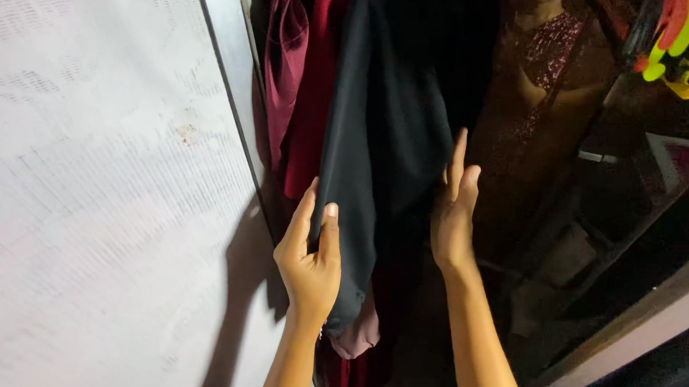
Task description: Hanging various pieces of clothing on hangers and placing them in a wardrobe.
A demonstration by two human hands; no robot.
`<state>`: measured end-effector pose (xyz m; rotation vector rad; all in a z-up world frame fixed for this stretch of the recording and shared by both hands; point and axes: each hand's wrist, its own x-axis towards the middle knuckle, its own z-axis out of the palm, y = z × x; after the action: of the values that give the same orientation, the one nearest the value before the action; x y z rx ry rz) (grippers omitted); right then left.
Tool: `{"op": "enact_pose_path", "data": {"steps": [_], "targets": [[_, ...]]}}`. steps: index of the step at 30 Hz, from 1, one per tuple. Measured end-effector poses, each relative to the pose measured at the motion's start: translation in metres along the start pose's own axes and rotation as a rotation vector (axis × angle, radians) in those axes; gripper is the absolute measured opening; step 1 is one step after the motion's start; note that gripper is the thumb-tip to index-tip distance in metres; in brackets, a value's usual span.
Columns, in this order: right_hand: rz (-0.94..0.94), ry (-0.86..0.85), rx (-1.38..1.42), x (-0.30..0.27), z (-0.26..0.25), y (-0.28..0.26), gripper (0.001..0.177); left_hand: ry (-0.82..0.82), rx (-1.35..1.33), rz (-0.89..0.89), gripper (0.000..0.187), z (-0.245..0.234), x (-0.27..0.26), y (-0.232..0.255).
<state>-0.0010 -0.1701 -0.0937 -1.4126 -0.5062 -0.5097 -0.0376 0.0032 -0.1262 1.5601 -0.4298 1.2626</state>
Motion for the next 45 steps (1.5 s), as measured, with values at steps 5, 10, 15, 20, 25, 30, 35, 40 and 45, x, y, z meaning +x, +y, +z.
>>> {"op": "enact_pose_path", "data": {"steps": [5, 10, 15, 20, 25, 30, 35, 40, 45], "targets": [[0.118, 0.072, -0.008, -0.055, -0.024, 0.015, 0.094, 0.04, 0.021, -0.06, 0.032, -0.002, -0.041, -0.002], [0.292, 0.098, 0.037, -0.109, -0.051, 0.018, 0.095, 0.069, 0.008, -0.192, 0.032, -0.004, -0.077, -0.002], [0.348, 0.101, 0.081, -0.149, -0.068, 0.026, 0.092, 0.103, -0.004, -0.36, 0.035, -0.004, -0.118, 0.001], [0.442, 0.06, 0.131, -0.197, -0.072, 0.026, 0.09, 0.106, -0.048, -0.425, 0.04, -0.008, -0.159, 0.032], [0.527, 0.037, 0.077, -0.234, -0.075, 0.023, 0.088, 0.007, 0.101, -0.39, 0.054, -0.003, -0.197, 0.055], [0.546, 0.053, 0.069, -0.264, -0.081, 0.012, 0.084, -0.141, 0.012, -0.605, 0.07, -0.003, -0.237, 0.083], [0.567, 0.082, 0.071, -0.304, -0.099, 0.012, 0.081, -0.268, -0.078, -0.773, 0.078, -0.005, -0.274, 0.111], [0.545, 0.185, 0.018, -0.346, -0.116, -0.009, 0.081, -0.377, -0.138, -0.771, 0.081, -0.014, -0.312, 0.137], [0.566, 0.282, -0.022, -0.403, -0.118, -0.044, 0.081, -0.479, -0.131, -0.797, 0.083, -0.042, -0.329, 0.184]]}}
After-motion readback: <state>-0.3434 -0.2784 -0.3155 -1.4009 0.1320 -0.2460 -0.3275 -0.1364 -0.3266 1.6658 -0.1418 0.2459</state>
